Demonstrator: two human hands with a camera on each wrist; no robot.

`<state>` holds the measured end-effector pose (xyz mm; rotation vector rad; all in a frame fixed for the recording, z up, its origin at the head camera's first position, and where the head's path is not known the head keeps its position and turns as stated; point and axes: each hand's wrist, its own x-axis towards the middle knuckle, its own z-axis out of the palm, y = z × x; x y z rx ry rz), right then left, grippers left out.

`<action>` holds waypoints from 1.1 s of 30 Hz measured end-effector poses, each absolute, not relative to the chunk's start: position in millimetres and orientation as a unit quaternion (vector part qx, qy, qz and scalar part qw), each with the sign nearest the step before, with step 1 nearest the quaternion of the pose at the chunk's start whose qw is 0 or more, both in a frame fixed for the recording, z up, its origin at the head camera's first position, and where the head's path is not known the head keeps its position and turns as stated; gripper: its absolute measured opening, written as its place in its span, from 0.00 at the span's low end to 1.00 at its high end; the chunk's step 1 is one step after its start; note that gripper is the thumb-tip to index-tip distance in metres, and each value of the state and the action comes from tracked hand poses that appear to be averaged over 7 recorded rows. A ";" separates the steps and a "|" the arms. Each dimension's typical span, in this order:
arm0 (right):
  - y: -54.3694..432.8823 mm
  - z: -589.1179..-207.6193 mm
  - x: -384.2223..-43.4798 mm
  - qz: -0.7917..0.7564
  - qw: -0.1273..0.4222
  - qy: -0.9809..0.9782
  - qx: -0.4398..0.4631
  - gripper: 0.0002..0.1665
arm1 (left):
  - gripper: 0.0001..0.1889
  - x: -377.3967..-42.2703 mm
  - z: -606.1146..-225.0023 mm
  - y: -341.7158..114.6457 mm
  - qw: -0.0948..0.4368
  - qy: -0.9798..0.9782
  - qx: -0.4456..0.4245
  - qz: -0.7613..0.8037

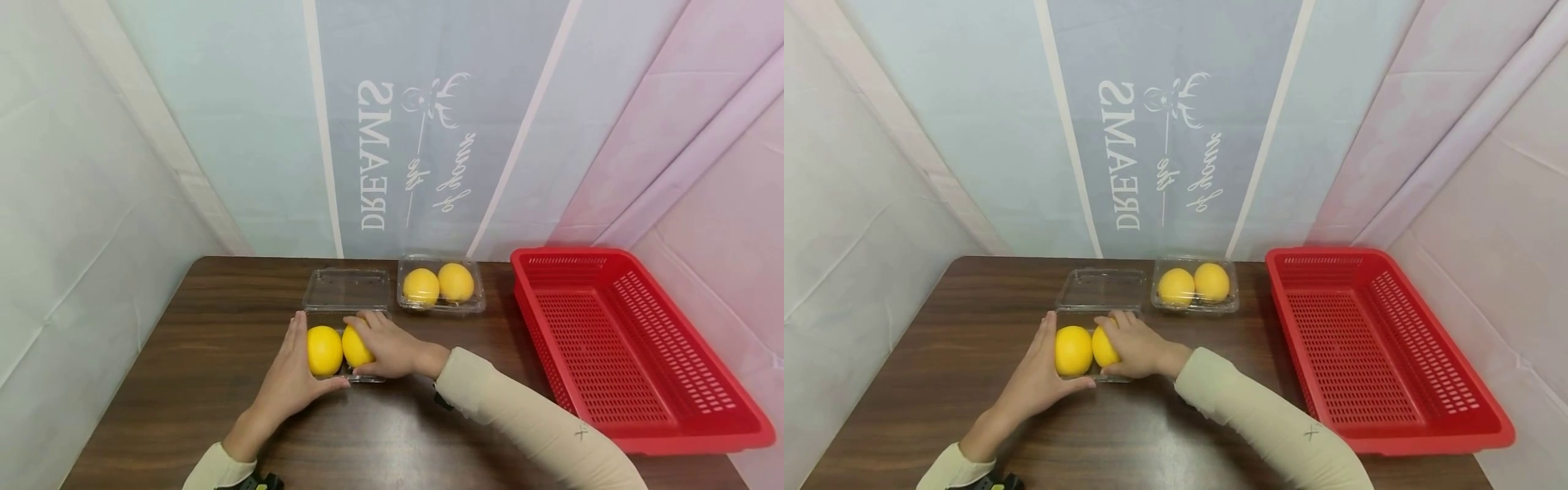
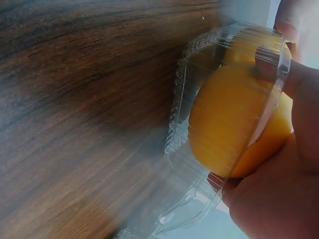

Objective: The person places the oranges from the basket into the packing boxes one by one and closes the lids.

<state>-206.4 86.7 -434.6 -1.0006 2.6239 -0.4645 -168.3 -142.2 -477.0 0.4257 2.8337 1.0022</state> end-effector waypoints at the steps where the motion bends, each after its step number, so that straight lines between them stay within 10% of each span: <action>1: 86.7 -434.7 -206.3 -0.162 0.148 0.912 -0.347 0.53 | 0.78 -168.3 -477.3 -142.2 0.053 0.932 0.140 0.330; 33: 86.3 -434.7 -211.6 -0.239 0.187 0.899 -0.317 0.50 | 0.76 -173.1 -475.2 -143.0 0.060 0.930 0.123 0.341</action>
